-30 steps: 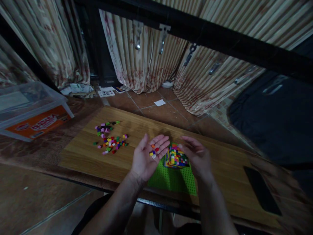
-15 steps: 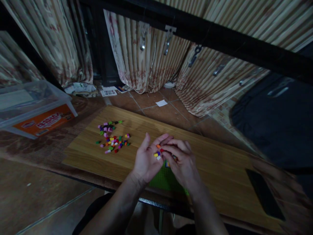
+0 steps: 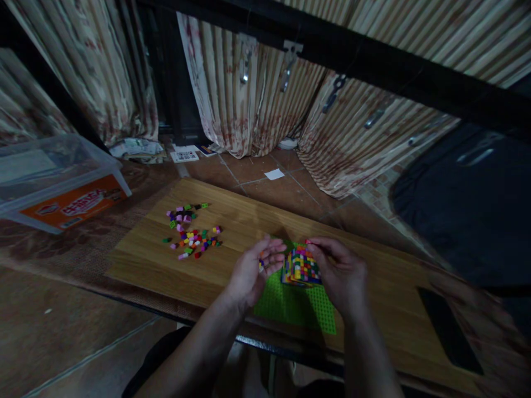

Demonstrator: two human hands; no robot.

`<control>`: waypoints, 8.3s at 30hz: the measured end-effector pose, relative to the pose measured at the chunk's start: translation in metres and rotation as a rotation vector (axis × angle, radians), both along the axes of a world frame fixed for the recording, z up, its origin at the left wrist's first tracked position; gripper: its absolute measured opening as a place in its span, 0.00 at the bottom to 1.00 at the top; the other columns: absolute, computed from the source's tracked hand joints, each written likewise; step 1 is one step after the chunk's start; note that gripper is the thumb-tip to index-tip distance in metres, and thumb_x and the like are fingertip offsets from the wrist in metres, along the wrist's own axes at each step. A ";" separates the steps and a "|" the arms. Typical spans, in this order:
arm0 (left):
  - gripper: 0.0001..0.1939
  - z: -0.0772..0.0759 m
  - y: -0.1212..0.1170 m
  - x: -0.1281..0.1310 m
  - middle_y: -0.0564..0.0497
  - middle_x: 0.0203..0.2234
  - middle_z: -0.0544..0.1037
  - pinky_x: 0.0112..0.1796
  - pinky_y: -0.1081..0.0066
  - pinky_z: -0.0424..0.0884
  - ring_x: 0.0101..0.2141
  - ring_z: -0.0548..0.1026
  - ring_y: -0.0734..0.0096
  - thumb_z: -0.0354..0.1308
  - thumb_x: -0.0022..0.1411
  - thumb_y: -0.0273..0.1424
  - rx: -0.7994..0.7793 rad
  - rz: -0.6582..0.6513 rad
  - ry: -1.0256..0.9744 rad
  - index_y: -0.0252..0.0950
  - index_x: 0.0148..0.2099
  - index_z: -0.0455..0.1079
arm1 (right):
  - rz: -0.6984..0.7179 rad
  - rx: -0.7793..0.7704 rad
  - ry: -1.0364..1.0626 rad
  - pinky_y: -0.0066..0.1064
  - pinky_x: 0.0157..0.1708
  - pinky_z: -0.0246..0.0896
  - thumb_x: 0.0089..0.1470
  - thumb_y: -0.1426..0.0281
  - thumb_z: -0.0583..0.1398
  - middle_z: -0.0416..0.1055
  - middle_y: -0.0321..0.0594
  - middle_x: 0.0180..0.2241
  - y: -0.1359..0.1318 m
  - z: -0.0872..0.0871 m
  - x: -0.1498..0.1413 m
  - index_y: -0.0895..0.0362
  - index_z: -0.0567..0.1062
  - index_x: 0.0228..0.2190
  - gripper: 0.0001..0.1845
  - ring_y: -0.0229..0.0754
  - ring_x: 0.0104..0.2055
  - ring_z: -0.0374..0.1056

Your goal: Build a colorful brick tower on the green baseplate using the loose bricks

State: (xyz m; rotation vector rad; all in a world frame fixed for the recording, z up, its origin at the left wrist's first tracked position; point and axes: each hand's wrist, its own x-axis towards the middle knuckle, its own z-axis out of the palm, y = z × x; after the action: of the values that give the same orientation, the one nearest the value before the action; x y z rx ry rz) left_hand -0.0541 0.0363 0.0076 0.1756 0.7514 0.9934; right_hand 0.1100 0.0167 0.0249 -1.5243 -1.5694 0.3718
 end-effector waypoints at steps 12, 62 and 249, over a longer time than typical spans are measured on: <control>0.09 -0.001 -0.008 0.012 0.55 0.20 0.69 0.17 0.79 0.42 0.14 0.50 0.86 0.59 0.54 0.31 0.199 -0.065 0.269 0.34 0.38 0.77 | 0.127 -0.063 -0.193 0.32 0.35 0.64 0.56 0.67 0.57 0.73 0.37 0.32 0.000 0.006 0.002 0.53 0.76 0.33 0.08 0.40 0.33 0.70; 0.22 -0.013 -0.028 0.028 0.42 0.49 0.76 0.48 0.65 0.70 0.45 0.76 0.61 0.43 0.67 0.34 0.904 -0.199 1.180 0.33 0.58 0.67 | 0.011 -0.288 0.258 0.34 0.35 0.67 0.47 0.60 0.62 0.79 0.42 0.32 0.015 -0.021 0.000 0.56 0.80 0.31 0.14 0.44 0.34 0.73; 0.29 0.013 -0.011 0.002 0.39 0.49 0.74 0.49 0.65 0.67 0.52 0.70 0.58 0.46 0.62 0.50 0.131 -0.050 -0.417 0.30 0.46 0.73 | 0.263 -0.119 -0.123 0.36 0.46 0.65 0.58 0.70 0.56 0.74 0.41 0.42 -0.011 0.015 -0.045 0.51 0.77 0.40 0.12 0.43 0.46 0.70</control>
State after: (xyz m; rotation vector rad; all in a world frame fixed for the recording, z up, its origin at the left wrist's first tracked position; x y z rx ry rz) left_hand -0.0516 0.0258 0.0205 0.0945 0.3003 0.9902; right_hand 0.0647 0.0055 0.0404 -1.4549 -1.8816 0.5352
